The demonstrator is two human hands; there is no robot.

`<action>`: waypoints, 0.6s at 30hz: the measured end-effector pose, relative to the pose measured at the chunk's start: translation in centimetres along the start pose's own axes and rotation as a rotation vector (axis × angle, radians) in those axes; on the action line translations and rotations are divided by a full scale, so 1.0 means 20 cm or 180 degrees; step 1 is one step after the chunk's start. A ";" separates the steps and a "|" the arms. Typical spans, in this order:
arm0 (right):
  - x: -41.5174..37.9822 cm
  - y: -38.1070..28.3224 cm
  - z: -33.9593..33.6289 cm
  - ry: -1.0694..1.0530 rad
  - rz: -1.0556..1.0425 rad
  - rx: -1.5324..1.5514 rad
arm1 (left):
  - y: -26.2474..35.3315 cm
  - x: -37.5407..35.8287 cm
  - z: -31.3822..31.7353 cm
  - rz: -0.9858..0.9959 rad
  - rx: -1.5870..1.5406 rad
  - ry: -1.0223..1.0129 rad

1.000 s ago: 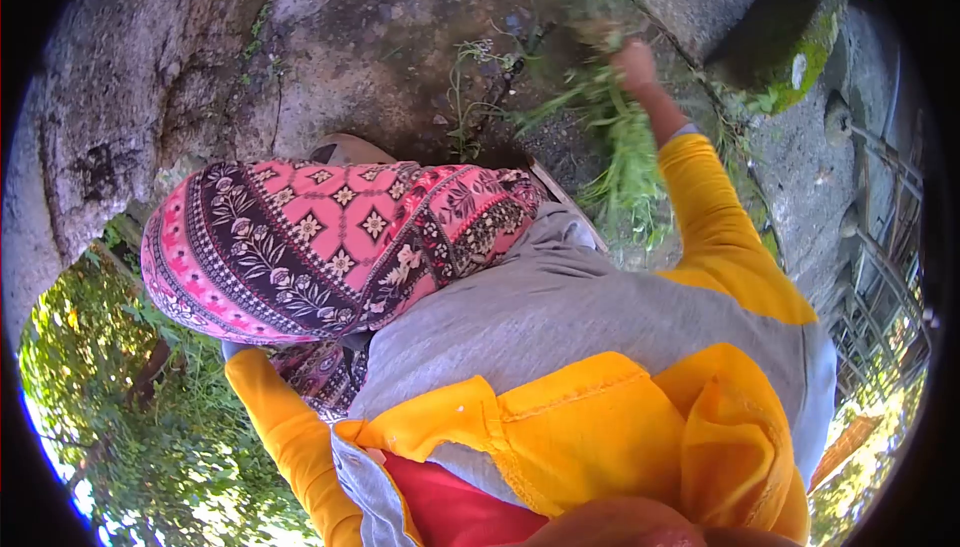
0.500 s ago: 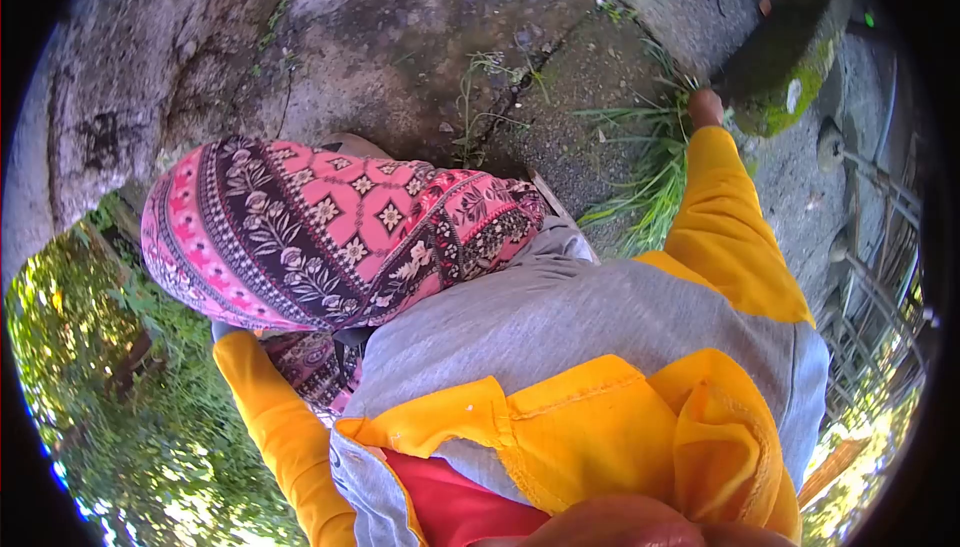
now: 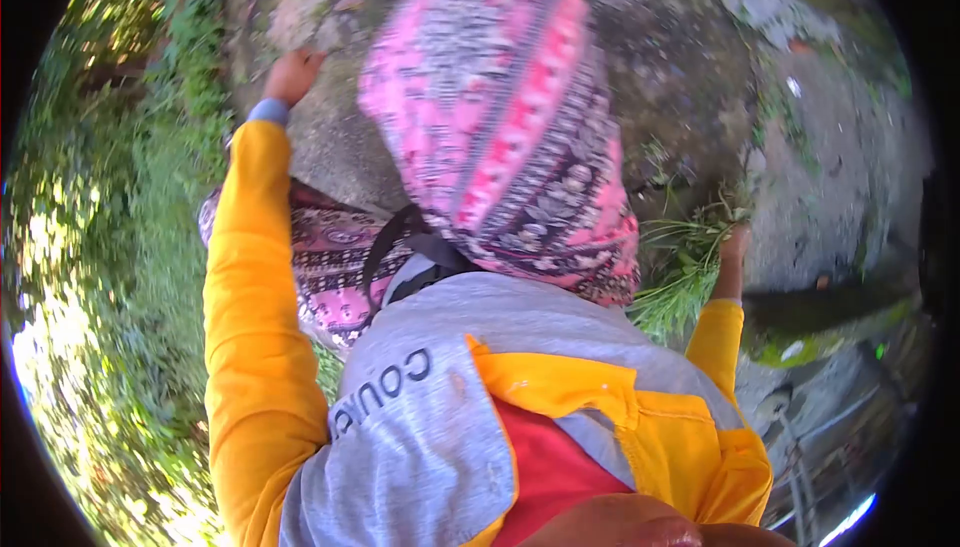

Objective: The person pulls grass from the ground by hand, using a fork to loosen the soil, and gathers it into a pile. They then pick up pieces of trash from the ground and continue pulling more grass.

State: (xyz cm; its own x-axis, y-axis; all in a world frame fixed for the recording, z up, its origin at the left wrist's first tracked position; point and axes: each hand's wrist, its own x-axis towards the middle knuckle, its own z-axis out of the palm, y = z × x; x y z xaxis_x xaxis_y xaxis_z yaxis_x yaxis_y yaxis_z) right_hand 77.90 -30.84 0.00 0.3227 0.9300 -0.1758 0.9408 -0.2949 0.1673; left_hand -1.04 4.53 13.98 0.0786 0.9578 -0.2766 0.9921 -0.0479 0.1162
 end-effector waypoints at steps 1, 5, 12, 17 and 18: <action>0.15 -0.12 -0.13 0.0099 -0.0186 -0.0096 | 0.07 -0.01 -0.05 -0.0099 -0.0083 -0.0171; 0.94 -0.59 -0.47 0.1150 -0.0920 -0.0305 | 0.18 0.01 -0.08 -0.0375 -0.1396 0.0166; 1.58 -2.25 -1.65 0.1183 -0.2240 0.1932 | 0.46 0.02 -0.27 0.0150 -0.2582 0.0627; 1.22 -3.18 -2.11 -0.0770 -0.3089 0.4613 | 0.56 -0.06 -0.36 0.0025 -0.2461 0.2086; 1.19 -3.34 -2.19 -0.1322 -0.3026 0.4995 | 0.49 -0.07 -0.40 -0.0204 -0.2385 0.2277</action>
State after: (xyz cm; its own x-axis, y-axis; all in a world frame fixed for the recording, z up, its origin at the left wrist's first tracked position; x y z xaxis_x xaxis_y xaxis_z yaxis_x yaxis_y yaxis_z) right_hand 18.30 20.60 27.09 -0.5196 0.8482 0.1031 -0.0523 0.0889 -0.9947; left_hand 7.75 5.01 23.16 -0.2915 0.9085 0.2993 0.6577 -0.0368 0.7524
